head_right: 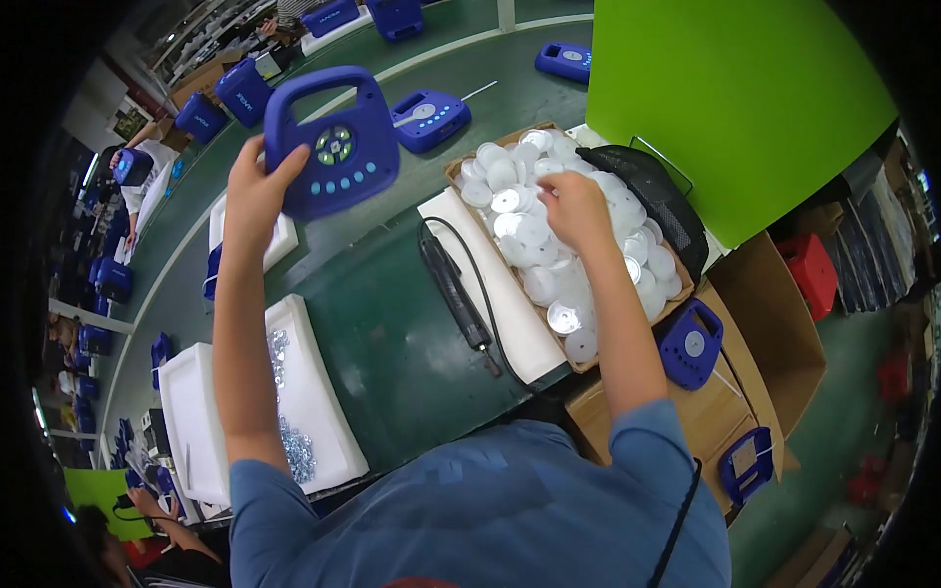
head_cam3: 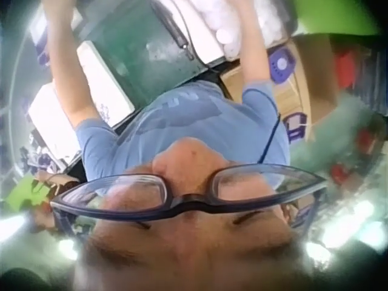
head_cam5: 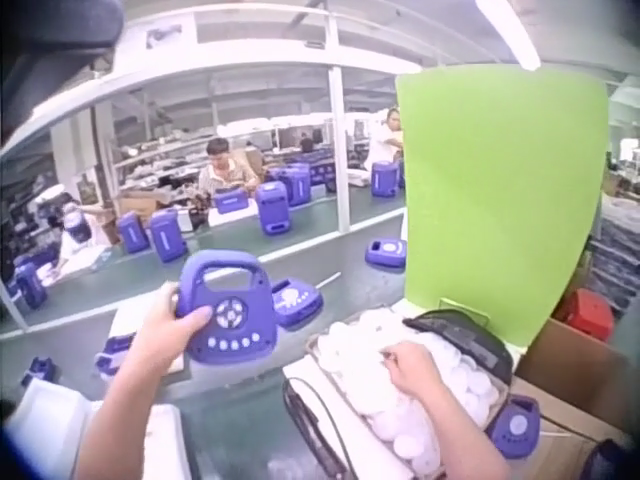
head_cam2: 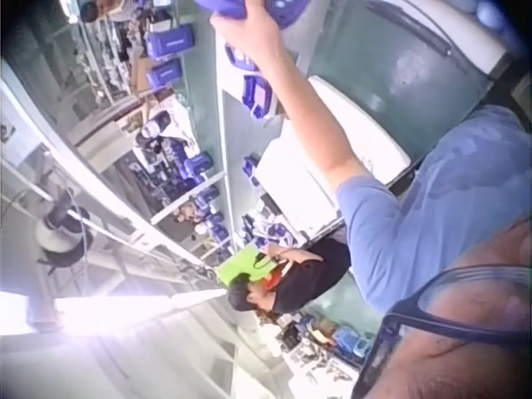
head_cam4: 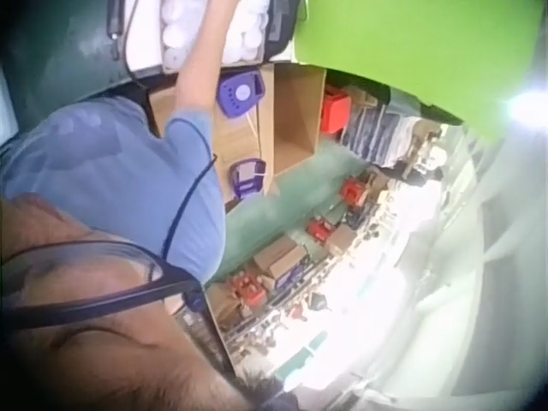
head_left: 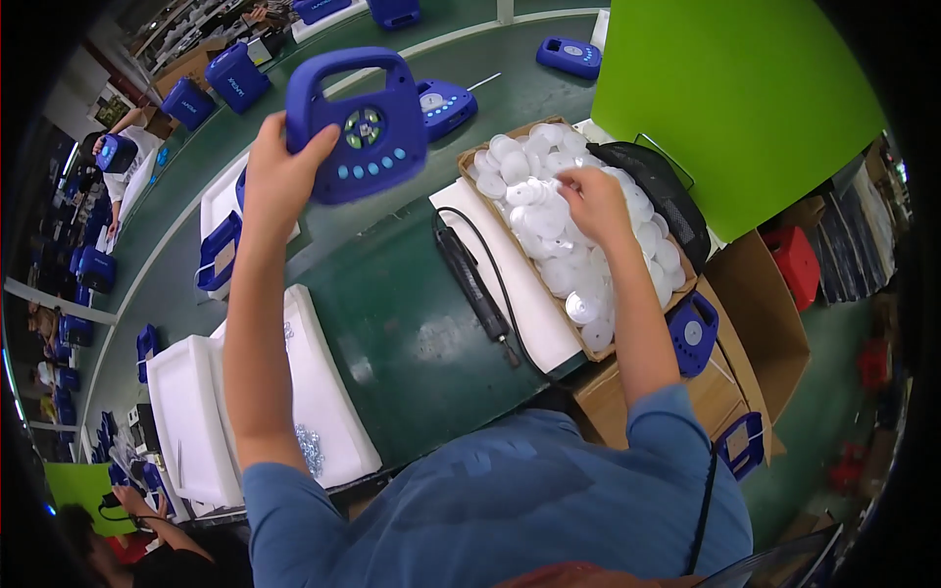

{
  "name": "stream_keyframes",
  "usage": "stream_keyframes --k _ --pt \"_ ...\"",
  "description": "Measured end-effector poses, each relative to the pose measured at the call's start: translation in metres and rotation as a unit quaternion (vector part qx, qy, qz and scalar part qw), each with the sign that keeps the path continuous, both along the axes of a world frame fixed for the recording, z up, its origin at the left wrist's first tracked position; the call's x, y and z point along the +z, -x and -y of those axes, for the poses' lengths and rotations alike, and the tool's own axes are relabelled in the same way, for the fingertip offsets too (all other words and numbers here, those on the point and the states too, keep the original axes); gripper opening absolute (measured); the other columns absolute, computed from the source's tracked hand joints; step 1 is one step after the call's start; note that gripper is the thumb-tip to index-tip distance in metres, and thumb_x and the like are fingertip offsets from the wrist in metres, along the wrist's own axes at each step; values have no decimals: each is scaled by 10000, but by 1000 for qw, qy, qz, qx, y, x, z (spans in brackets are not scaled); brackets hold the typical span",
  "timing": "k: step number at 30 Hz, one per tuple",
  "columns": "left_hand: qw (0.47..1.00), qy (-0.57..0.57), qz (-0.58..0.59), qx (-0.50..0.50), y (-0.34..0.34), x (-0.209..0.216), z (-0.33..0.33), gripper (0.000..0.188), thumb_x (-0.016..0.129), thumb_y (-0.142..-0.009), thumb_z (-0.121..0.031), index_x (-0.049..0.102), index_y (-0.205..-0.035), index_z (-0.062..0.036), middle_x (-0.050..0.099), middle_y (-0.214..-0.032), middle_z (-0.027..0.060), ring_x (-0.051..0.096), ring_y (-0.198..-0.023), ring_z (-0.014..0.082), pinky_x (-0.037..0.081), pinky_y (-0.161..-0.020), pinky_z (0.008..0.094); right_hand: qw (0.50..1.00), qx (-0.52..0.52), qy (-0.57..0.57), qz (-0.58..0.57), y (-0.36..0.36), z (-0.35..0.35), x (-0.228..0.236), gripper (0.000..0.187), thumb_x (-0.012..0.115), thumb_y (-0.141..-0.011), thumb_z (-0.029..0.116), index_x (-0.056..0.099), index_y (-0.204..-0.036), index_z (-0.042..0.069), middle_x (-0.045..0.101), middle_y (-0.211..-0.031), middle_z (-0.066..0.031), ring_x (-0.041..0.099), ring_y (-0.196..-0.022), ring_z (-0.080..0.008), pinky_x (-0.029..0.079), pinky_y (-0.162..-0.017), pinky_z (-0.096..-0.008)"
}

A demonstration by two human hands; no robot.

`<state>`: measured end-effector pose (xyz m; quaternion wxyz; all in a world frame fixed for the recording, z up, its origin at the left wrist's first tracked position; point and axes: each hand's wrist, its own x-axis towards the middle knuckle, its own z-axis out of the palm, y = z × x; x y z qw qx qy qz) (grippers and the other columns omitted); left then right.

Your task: The recorder assembles small electronic devices by placing components into a blue plastic casing and using an electric screwdriver to secure them.

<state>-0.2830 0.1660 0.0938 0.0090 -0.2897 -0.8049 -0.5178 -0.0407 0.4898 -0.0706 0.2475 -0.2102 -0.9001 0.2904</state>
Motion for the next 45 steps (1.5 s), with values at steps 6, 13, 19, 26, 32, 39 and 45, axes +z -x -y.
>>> stream_keyframes --k 6,13,19,26,32,39,45 --pt "884 -220 413 0 -140 -85 102 384 646 -1154 -213 626 -1446 36 758 -1293 113 741 -1142 168 616 -1005 347 979 78 -159 101 64 3 -17 375 919 -852 241 849 -1178 70 771 -1242 -200 736 -1142 -395 596 -1021 -464" --pt "876 -129 460 71 -229 -181 150 482 655 -1150 -244 579 -1513 65 761 -1302 151 743 -1156 223 597 -999 364 934 167 -210 236 83 7 -2 426 912 -817 288 851 -1187 87 788 -1151 -238 752 -1116 -414 605 -1010 -483" --pt "943 235 170 164 -243 -170 139 482 662 -1105 -271 595 -1392 111 685 -1177 319 702 -1138 481 568 -984 514 977 189 75 58 37 40 31 383 794 -869 72 819 -1250 41 773 -964 -110 740 -829 -171 612 -781 -315" --pt "941 267 1 209 -263 -184 132 540 749 -1021 -203 599 -1382 168 640 -1107 271 640 -1002 432 547 -891 494 850 284 439 58 -36 228 6 237 814 -950 -10 822 -1185 -36 816 -984 -99 760 -831 -125 615 -727 -262" --pt "920 295 -115 230 -281 -165 141 516 796 -940 -137 646 -1360 123 647 -1015 179 637 -934 351 546 -816 433 947 276 149 64 -35 267 3 123 806 -944 12 855 -1052 -21 825 -900 -154 786 -732 -183 606 -654 -294" --pt "971 153 -168 72 -297 -176 153 421 861 -830 -125 769 -1213 23 586 -976 122 594 -861 291 492 -722 404 943 328 27 49 -30 274 7 109 818 -940 -2 854 -1042 -14 819 -904 -133 772 -708 -176 619 -648 -280" --pt "974 147 -157 76 -297 -179 153 448 886 -808 -150 771 -1206 20 558 -958 110 574 -845 287 478 -712 404 955 289 43 53 -32 279 6 87 821 -906 -9 836 -991 -10 768 -894 -129 746 -652 -241 585 -592 -336"
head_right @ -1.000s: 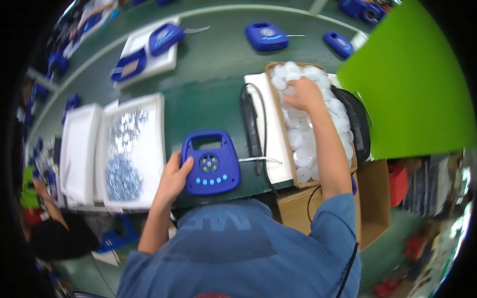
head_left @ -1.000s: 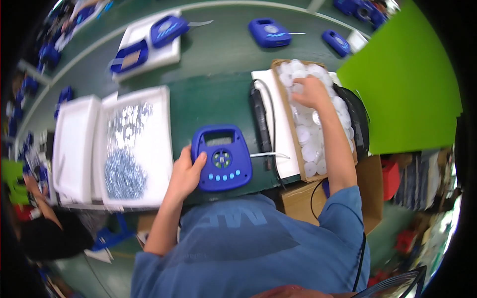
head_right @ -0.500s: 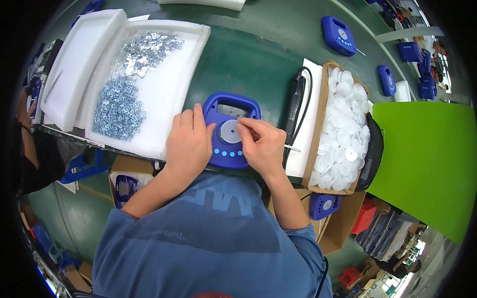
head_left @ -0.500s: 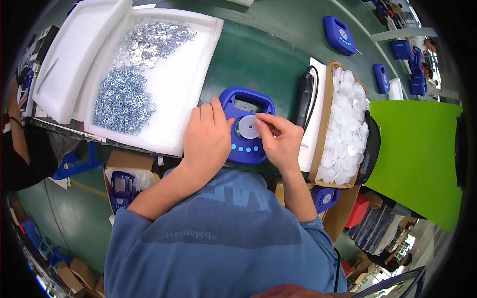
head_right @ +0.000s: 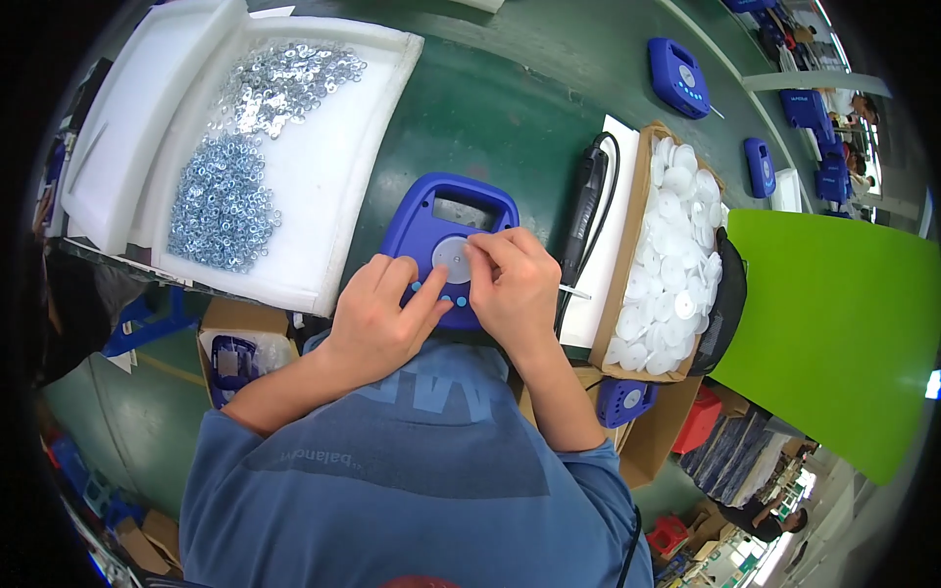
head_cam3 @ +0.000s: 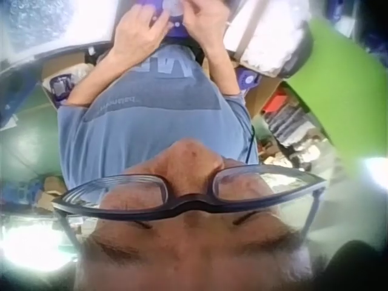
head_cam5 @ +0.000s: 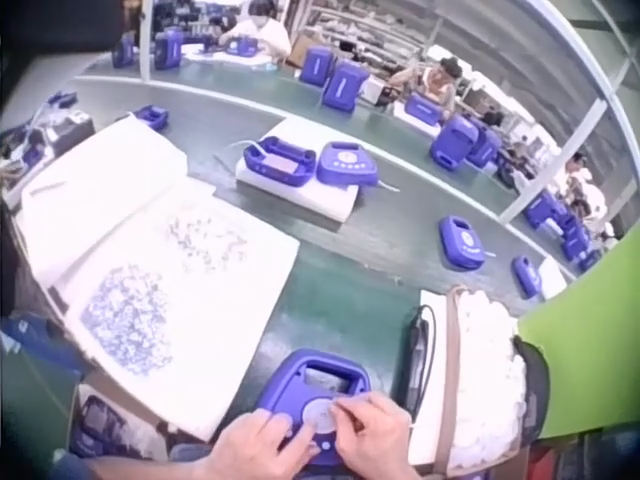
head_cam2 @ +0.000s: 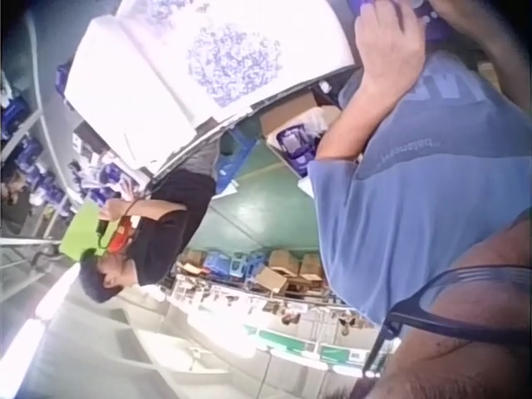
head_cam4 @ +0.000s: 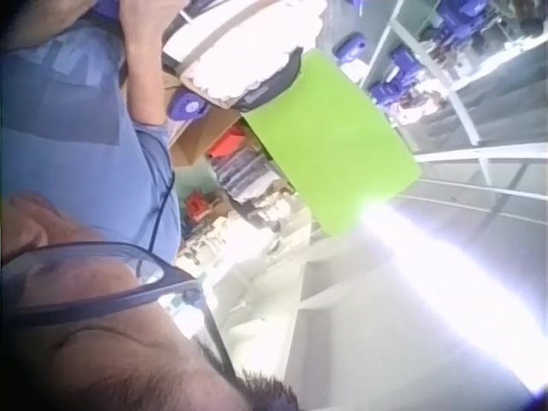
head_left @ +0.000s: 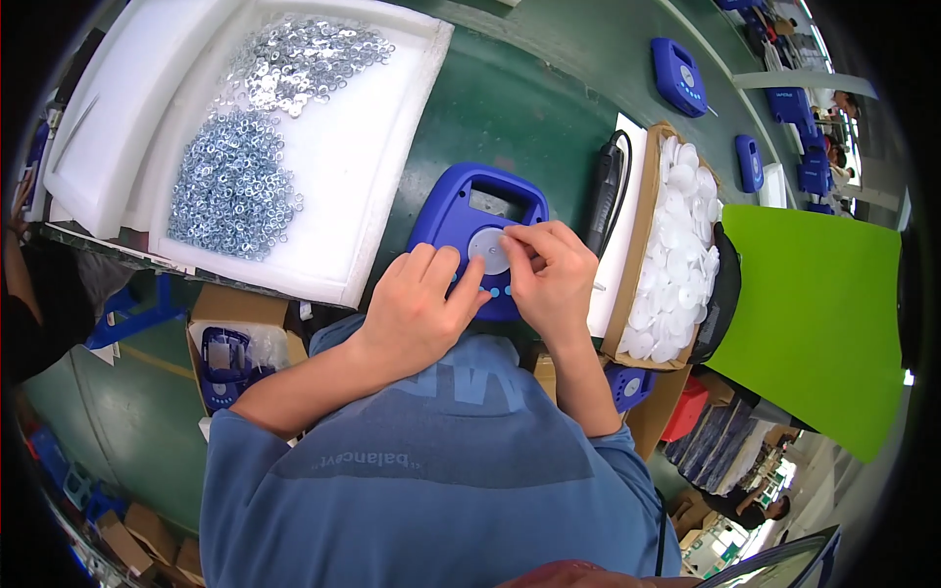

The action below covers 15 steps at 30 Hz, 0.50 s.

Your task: The recorder assembles small electronic devices by placing components into a blue plastic casing and using an electric screwdriver to secure them.

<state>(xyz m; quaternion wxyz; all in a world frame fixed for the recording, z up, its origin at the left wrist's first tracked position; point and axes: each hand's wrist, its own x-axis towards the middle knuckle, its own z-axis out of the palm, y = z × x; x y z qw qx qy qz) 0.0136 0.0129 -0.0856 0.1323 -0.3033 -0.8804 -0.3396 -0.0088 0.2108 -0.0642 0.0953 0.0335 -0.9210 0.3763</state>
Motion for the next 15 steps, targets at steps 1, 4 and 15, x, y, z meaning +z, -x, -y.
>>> stream_keyframes --k 1,4,15 --pt "1000 2 1 -2 0 0 0 453 892 -803 -155 772 -1205 17 558 -960 111 572 -843 286 476 -710 403 1000 0 9 1 0 -1 -2 86 824 -899 -16 832 -985 -12 758 -887 -123 740 -653 -236 581 -590 -332" --pt "1000 7 4 -4 0 1 0 451 894 -806 -166 771 -1201 12 547 -959 105 562 -838 281 468 -705 401 1000 4 18 5 2 -2 -2 83 829 -884 -32 822 -964 -10 740 -874 -113 729 -658 -230 575 -592 -333" --pt "999 49 -5 -11 3 -1 1 471 878 -829 -230 757 -1227 -9 533 -972 87 548 -872 264 459 -710 390 992 111 -53 3 23 -7 -3 113 818 -817 -47 802 -914 9 710 -878 -120 722 -775 -315 590 -711 -402"
